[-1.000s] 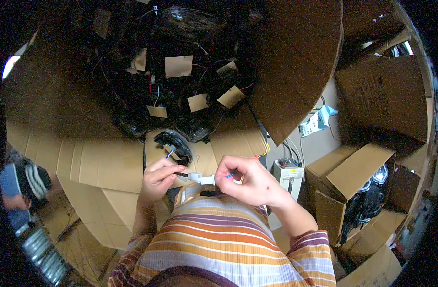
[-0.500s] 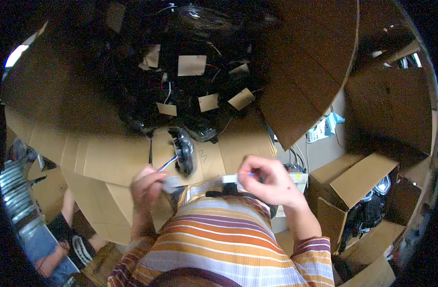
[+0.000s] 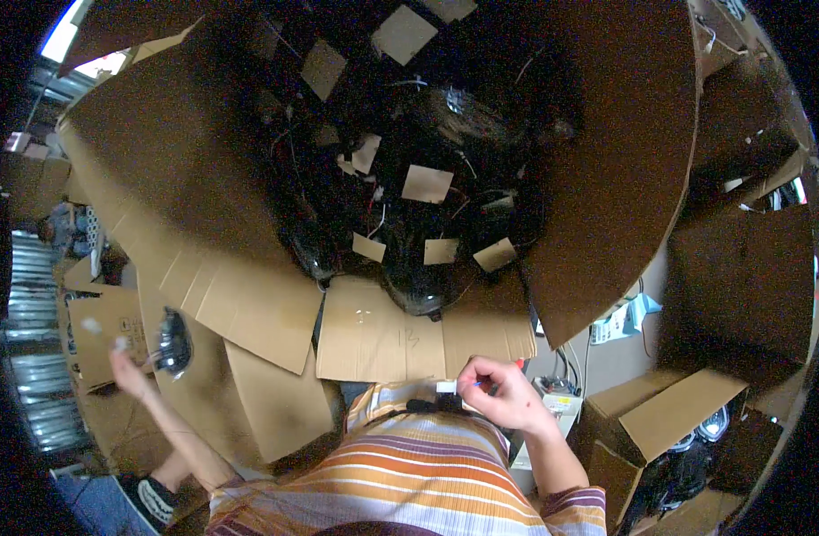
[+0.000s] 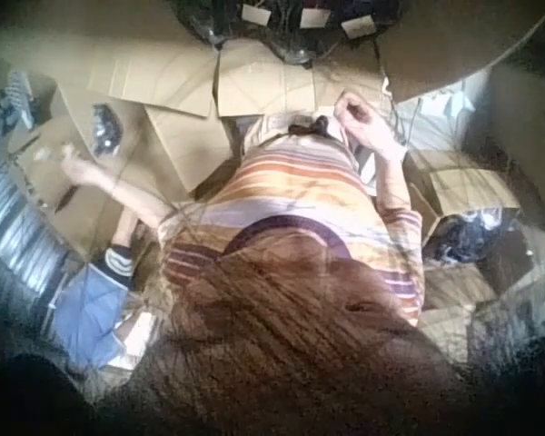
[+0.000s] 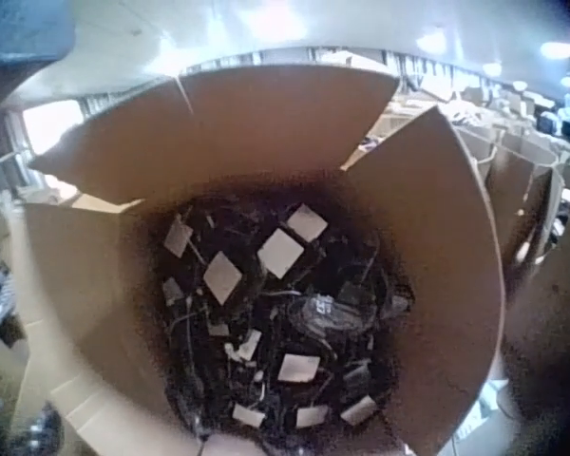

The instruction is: The person sorts plastic parts and wired components by hand, taking them from large cardboard boxes.

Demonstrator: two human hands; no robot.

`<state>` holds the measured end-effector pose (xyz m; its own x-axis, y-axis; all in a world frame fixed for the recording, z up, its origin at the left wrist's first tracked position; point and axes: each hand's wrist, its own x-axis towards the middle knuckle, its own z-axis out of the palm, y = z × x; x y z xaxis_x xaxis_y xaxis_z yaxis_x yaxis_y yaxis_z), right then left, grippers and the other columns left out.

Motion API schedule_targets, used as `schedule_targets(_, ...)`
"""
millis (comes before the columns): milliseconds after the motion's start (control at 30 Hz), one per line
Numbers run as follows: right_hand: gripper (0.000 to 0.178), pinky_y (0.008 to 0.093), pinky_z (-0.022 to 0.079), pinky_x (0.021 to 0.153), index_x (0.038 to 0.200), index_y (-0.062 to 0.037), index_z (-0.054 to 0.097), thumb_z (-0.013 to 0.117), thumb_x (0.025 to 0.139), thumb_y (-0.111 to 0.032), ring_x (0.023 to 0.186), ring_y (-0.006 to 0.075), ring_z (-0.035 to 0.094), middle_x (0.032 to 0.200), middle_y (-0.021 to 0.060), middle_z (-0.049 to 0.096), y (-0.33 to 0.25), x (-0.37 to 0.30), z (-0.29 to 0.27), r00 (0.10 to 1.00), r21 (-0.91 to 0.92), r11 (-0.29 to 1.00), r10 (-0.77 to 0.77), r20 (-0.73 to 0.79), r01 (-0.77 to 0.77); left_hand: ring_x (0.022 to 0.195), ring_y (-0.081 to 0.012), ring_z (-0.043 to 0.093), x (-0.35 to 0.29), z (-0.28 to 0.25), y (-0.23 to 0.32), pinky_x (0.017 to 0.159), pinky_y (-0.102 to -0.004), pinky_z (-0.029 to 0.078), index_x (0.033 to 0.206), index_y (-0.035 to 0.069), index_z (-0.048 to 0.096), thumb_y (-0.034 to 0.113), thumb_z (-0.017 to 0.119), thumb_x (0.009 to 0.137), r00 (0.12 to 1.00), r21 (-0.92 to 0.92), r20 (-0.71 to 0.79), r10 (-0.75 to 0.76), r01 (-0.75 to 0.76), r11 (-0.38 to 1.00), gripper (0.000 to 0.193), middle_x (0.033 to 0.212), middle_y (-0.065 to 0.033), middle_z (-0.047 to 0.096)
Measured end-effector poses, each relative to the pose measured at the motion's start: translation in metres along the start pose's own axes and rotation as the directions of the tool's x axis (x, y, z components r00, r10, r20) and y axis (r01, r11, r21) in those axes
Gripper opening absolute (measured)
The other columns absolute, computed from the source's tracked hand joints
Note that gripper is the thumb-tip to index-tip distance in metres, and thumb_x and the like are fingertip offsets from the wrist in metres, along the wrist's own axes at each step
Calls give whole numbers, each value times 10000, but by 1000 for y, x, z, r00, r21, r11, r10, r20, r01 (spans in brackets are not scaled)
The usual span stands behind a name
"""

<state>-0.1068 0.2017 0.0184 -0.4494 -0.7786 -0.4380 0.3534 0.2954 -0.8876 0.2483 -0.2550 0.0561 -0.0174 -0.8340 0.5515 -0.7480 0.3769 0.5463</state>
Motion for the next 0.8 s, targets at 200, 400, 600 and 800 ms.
schedule_targets(200,49,162,355,531,714,-4,501,522,721,-49,611,34,428,661,-17,489,-3,-2,2,999,32,999,-10,31,9,660,-77,471,-88,84,-172,595,-200,398,941,-10,527,162,447,795,912,10,387,-134,141,990,240,716,-36,523)
schedule_targets(400,134,167,347,502,715,-13,515,499,750,-142,566,22,399,615,-39,471,-3,7,6,997,21,997,70,-39,-69,744,-94,491,-106,53,104,610,-206,392,839,-24,535,230,446,798,955,-464,267,-133,248,850,273,774,-65,552)
schedule_targets(600,144,159,327,479,728,-13,514,499,757,-154,553,15,374,607,-41,452,6,7,3,999,-53,998,17,-47,-19,518,-24,353,-82,188,324,434,-167,263,841,23,591,258,446,803,642,-628,706,298,373,683,279,621,15,504)
schedule_targets(800,144,166,341,479,727,-16,516,504,757,-156,555,18,391,619,-33,469,16,-12,10,997,-13,1000,22,-75,-23,742,-247,536,-9,333,347,696,-353,394,867,9,569,484,414,738,539,-313,811,228,71,947,515,788,-135,570)
